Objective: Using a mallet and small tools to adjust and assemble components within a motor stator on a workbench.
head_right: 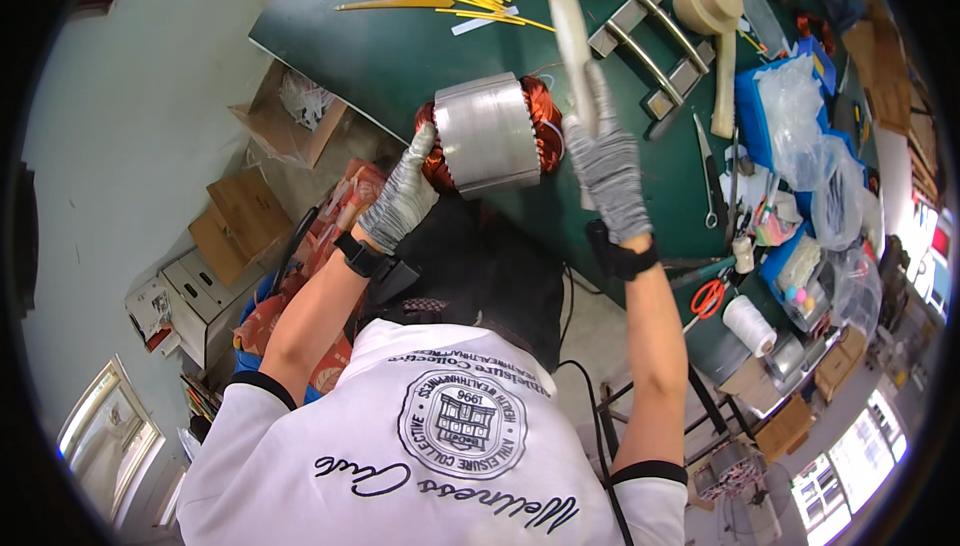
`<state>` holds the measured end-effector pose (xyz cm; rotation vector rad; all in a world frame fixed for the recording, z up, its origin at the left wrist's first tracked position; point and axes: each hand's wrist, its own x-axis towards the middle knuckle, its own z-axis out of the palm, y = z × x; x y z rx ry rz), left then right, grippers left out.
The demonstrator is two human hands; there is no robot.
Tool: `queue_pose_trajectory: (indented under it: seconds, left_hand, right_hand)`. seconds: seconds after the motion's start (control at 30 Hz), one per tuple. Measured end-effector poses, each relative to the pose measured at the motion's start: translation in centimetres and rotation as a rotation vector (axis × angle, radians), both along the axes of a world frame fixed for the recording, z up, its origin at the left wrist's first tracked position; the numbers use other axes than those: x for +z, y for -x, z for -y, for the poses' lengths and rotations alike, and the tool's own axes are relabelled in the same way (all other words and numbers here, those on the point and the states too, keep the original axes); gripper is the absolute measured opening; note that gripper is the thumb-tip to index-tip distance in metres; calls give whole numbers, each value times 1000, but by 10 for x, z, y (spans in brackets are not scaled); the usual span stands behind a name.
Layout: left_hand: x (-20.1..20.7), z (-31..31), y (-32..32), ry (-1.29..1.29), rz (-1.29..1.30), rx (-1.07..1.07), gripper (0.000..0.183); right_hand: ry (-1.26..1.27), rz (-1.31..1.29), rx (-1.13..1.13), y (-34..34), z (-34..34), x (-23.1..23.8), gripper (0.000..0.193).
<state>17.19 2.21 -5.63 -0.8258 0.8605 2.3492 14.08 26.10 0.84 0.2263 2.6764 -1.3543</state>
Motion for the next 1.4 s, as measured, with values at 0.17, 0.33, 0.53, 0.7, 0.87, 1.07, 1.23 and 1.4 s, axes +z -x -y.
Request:
queue_pose_trajectory:
  seconds: [0.17, 0.33, 0.53, 0.7, 0.87, 1.07, 1.23, 1.4]
  left_hand:
    - [-1, 4, 7, -39, 28, 10, 49]
    - [-2, -1, 27, -74, 21, 7, 51]
    - [-4, 7, 60, -42, 100, -8, 50]
    - [0, 10, 90, -65, 327, -88, 52]
    - [-8, 17, 108, -8, 361, -20, 49]
    - [-22, 27, 119, -103, 300, -83, 48]
    - [-17, 20, 121, -94, 367, -27, 48]
    - [-11, 17, 111, -39, 310, 0, 48]
  right_hand:
    - [-67, -285, -41, -32, 8, 67, 60]
    - [-412, -18, 133, -39, 9, 5, 64]
    - [-260, -459, -32, -35, 22, 37, 53]
    - [-709, 273, 198, 2, 11, 22, 47]
    - [-281, -546, -130, -11, 45, 40, 55]
    - [-523, -252, 74, 36, 15, 41, 46]
    - [-769, -107, 213, 12, 58, 31, 56]
    - [-461, 43, 103, 46, 37, 81, 54]
